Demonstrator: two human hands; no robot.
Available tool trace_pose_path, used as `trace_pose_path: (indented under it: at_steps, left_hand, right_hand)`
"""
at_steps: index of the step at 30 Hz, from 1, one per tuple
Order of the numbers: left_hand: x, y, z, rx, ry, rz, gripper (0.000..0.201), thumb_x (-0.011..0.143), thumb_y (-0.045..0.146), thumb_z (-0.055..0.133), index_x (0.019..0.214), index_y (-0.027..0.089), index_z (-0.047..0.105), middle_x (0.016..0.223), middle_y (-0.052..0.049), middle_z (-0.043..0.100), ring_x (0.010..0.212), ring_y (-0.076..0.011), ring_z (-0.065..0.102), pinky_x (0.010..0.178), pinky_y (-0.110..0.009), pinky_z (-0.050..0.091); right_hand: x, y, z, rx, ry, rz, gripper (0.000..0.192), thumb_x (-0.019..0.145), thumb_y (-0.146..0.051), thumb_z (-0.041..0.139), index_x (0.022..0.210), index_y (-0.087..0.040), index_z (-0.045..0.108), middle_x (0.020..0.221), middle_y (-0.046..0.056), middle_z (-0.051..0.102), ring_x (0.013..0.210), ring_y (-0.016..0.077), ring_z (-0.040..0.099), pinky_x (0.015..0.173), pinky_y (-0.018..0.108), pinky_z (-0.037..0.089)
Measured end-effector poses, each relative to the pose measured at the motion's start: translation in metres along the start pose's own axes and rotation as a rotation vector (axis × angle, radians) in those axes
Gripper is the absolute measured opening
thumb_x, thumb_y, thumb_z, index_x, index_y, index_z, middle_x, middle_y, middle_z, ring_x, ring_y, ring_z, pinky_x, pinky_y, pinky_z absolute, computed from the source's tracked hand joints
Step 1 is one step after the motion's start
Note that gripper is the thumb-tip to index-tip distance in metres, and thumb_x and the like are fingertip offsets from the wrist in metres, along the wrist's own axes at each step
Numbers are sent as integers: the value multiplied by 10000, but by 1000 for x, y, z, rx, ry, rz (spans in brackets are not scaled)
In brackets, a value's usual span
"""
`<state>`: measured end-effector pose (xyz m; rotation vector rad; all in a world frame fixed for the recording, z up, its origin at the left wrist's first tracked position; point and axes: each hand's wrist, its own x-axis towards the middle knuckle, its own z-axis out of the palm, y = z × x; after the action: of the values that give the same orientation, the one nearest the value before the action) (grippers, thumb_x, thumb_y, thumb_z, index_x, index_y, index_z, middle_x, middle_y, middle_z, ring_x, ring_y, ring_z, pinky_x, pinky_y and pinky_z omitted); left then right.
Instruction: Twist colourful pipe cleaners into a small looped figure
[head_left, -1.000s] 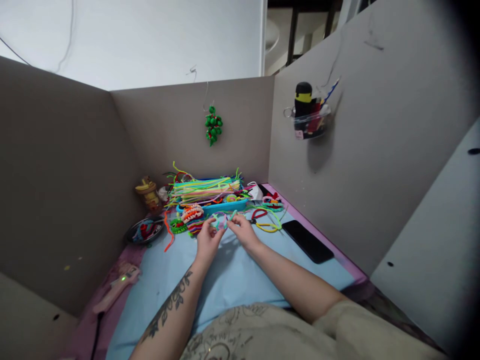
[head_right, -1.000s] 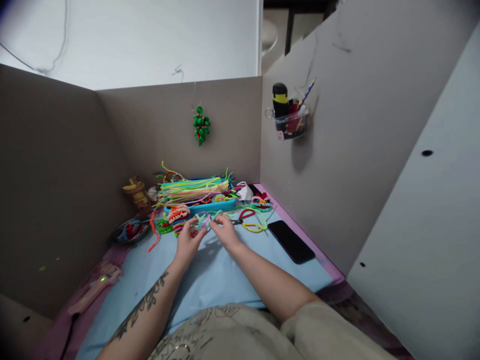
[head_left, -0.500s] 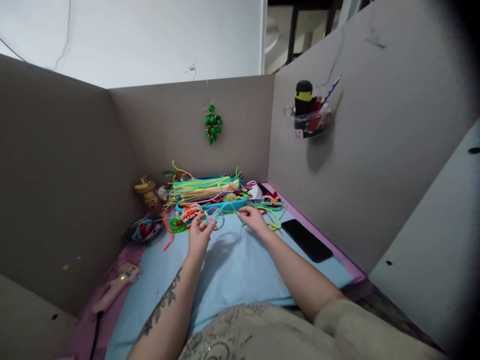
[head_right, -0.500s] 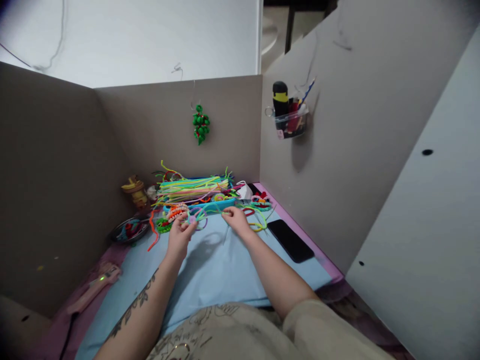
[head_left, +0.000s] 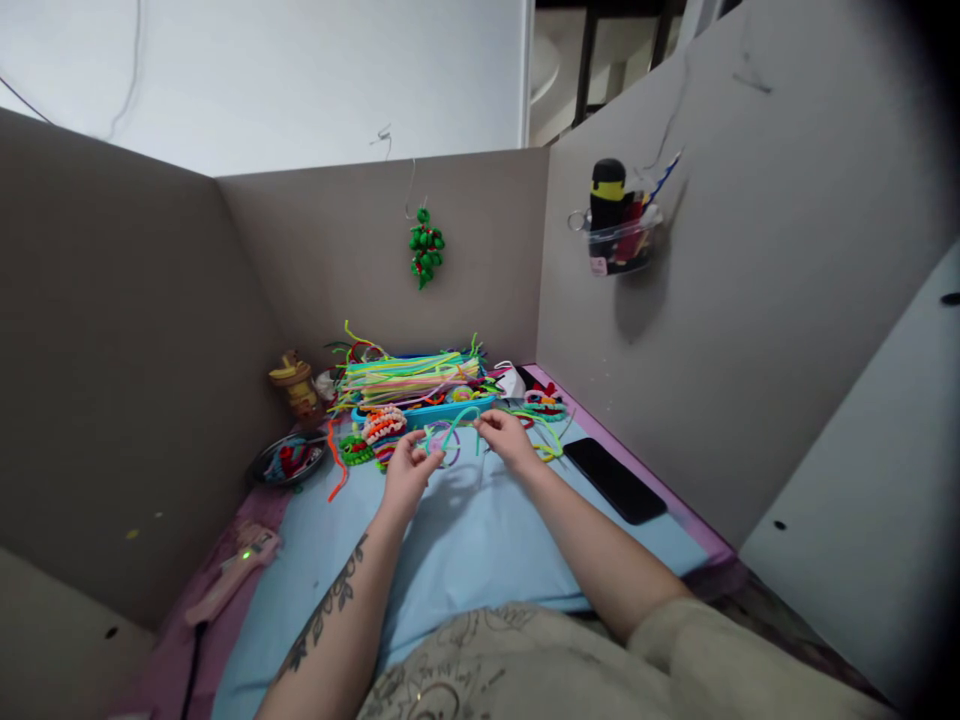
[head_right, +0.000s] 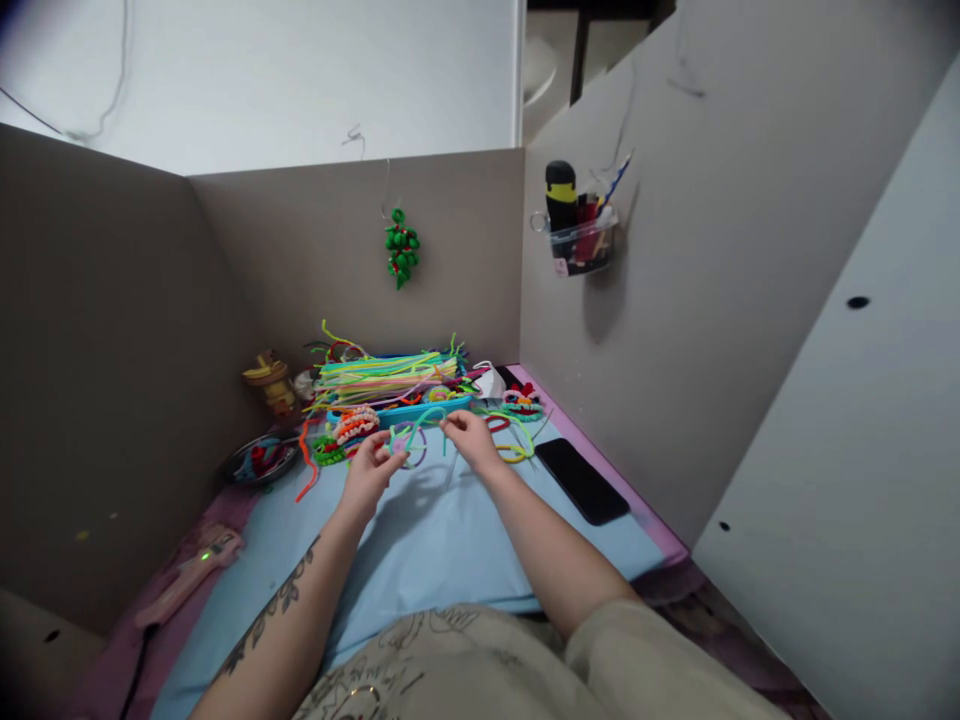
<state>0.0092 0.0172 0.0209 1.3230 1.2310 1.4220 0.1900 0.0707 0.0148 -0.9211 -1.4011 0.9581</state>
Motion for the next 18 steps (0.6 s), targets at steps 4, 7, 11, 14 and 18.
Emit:
trace_pose_path:
  at_steps: [4, 7, 11, 14, 18]
  left_hand:
    - [-1, -1, 1, 64, -20, -12, 525, 592, 373, 699, 1017, 175, 464, 525, 94, 429, 382, -43, 364, 335, -147, 250]
    - [-3, -1, 2, 103, -53, 3, 498, 588, 354, 701, 995, 169, 483, 534, 82, 462, 390, -47, 383, 362, -153, 281]
    - [-5, -1, 4, 125, -95, 18, 483, 593, 333, 694, 993, 158, 489, 538, 79, 468, 384, -45, 375, 382, -163, 301]
    - [-4, -3, 4, 133, -116, 54, 477, 619, 322, 677, 1018, 152, 480, 542, 78, 456, 391, -45, 371, 387, -162, 294]
    - [-3, -8, 3, 123, -111, 124, 474, 627, 335, 679, 1020, 153, 487, 543, 79, 434, 409, -48, 381, 403, -164, 282]
  right_hand:
    - [-3, -5, 2, 76, 49, -17, 272, 717, -438, 549, 663, -177, 494, 470, -60, 385, 411, 68, 333, 395, 196, 259]
    - [-5, -8, 5, 95, 51, -3, 281, 708, -446, 556, 657, -176, 497, 478, -52, 409, 406, 64, 339, 386, 191, 265]
    - [-8, -9, 10, 156, 7, 59, 275, 687, -437, 570, 670, -174, 491, 517, -43, 469, 394, 56, 349, 367, 180, 263]
    - [-9, -8, 13, 127, -115, 85, 228, 683, -381, 567, 647, -168, 494, 508, -45, 486, 388, 56, 368, 369, 178, 262]
    - [-11, -4, 14, -21, -262, 103, 195, 659, -303, 583, 564, -157, 497, 432, -66, 431, 386, 51, 344, 392, 178, 253]
